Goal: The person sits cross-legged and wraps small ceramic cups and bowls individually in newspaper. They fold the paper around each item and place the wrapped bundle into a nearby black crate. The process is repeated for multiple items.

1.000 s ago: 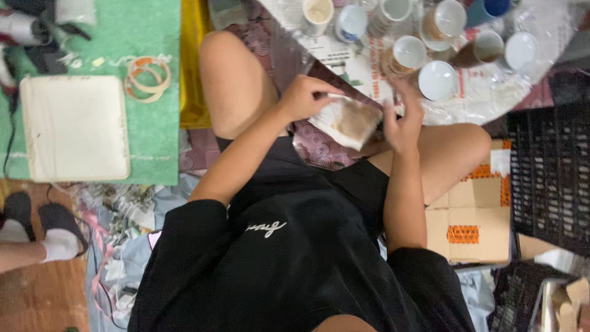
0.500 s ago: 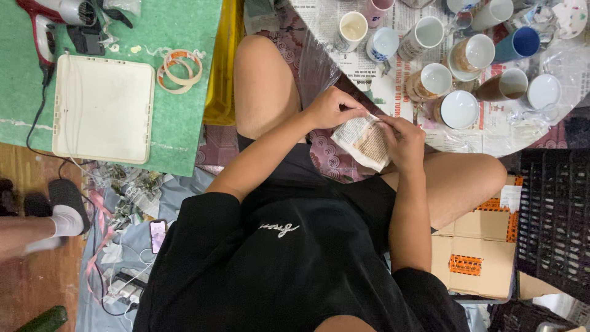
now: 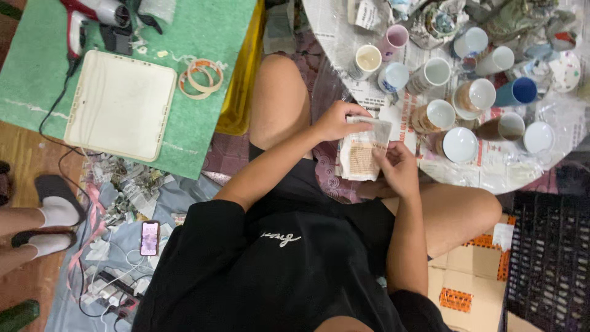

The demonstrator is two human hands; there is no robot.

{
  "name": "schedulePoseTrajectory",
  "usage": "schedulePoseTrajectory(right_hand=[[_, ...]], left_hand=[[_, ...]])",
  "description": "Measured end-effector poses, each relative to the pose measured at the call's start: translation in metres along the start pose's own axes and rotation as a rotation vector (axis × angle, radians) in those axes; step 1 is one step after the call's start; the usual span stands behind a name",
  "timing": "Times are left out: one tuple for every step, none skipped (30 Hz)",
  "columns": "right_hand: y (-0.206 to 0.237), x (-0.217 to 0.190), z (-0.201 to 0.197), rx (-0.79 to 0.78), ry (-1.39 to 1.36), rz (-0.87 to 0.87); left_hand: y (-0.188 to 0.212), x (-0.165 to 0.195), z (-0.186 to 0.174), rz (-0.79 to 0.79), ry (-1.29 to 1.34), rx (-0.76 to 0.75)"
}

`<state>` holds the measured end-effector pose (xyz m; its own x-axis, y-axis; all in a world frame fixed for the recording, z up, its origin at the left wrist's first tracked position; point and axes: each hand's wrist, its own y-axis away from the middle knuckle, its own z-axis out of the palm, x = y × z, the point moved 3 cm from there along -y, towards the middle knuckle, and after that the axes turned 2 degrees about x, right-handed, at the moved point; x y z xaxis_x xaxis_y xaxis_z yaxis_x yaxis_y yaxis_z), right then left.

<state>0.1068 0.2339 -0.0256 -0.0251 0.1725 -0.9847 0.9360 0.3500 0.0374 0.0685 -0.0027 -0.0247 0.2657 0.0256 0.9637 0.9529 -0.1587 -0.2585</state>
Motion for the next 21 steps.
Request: schedulePoseTrajectory(right_hand=[[-0.001, -0.001, 0.003, 0.004, -0.014, 0.000], [-0.003, -0.002, 0.007, 0.005, -0.031, -0.004], [-0.005, -0.004, 0.010, 0.002, -0.046, -0.006], [-0.007, -0.006, 0.011, 0.041, -0.070, -0.017], [-0.009, -0.008, 0.012, 0.085, -0.095, -0.025], [-0.012, -0.010, 0.010, 0.134, -0.119, -0.031], [-0.015, -0.012, 0.010, 0.166, -0.133, -0.050], [-0.016, -0.013, 0.008, 0.198, -0.143, -0.065], [-0.017, -0.014, 0.006, 0.234, -0.152, -0.075], [-0.016, -0.015, 0.004, 0.235, -0.107, -0.082], [-0.017, -0.015, 0.002, 0.238, -0.065, -0.097], [-0.016, -0.016, 0.001, 0.244, -0.022, -0.110], [-0.013, -0.016, 0.000, 0.251, 0.043, -0.093], [-0.012, -0.017, -0.002, 0.273, 0.115, -0.074], [-0.008, -0.017, -0.006, 0.308, 0.187, -0.042], [-0.004, -0.019, -0.008, 0.287, 0.021, -0.077], [-0.002, -0.021, -0.007, 0.266, -0.148, -0.114], [0.003, -0.019, -0.009, 0.289, -0.137, -0.076], [0.005, -0.017, -0.013, 0.309, -0.131, -0.048], [0.008, -0.017, -0.014, 0.326, -0.118, -0.025], [0.010, -0.017, -0.015, 0.339, -0.105, 0.009]], left_hand=[[-0.002, 0.003, -0.001, 0.011, 0.004, 0.003], [-0.003, 0.007, -0.002, 0.032, 0.075, 0.023], [-0.002, 0.012, -0.003, 0.052, 0.146, 0.045], [-0.002, 0.016, -0.003, 0.072, 0.219, 0.064], [-0.001, 0.019, -0.004, 0.031, 0.256, 0.061], [-0.001, 0.022, -0.003, -0.011, 0.296, 0.054], [0.000, 0.023, -0.003, -0.054, 0.337, 0.047], [0.000, 0.025, -0.002, -0.061, 0.202, 0.020], [0.000, 0.025, -0.002, -0.071, 0.071, -0.011], [0.001, 0.023, 0.001, -0.082, -0.057, -0.047], [0.000, 0.021, 0.001, -0.110, -0.112, -0.034], [0.000, 0.018, 0.001, -0.138, -0.166, -0.025], [-0.001, 0.015, 0.004, -0.164, -0.208, -0.023], [-0.001, 0.015, 0.007, -0.083, -0.120, -0.015], [0.000, 0.014, 0.011, -0.008, -0.023, -0.023], [0.002, 0.012, 0.015, 0.005, -0.004, -0.022], [0.005, 0.010, 0.018, 0.012, 0.012, -0.021], [0.008, 0.008, 0.022, 0.008, 0.029, -0.036], [0.009, 0.007, 0.025, 0.014, 0.037, -0.049], [0.011, 0.005, 0.028, -0.024, 0.133, -0.066], [0.015, 0.002, 0.031, -0.074, 0.232, -0.077]])
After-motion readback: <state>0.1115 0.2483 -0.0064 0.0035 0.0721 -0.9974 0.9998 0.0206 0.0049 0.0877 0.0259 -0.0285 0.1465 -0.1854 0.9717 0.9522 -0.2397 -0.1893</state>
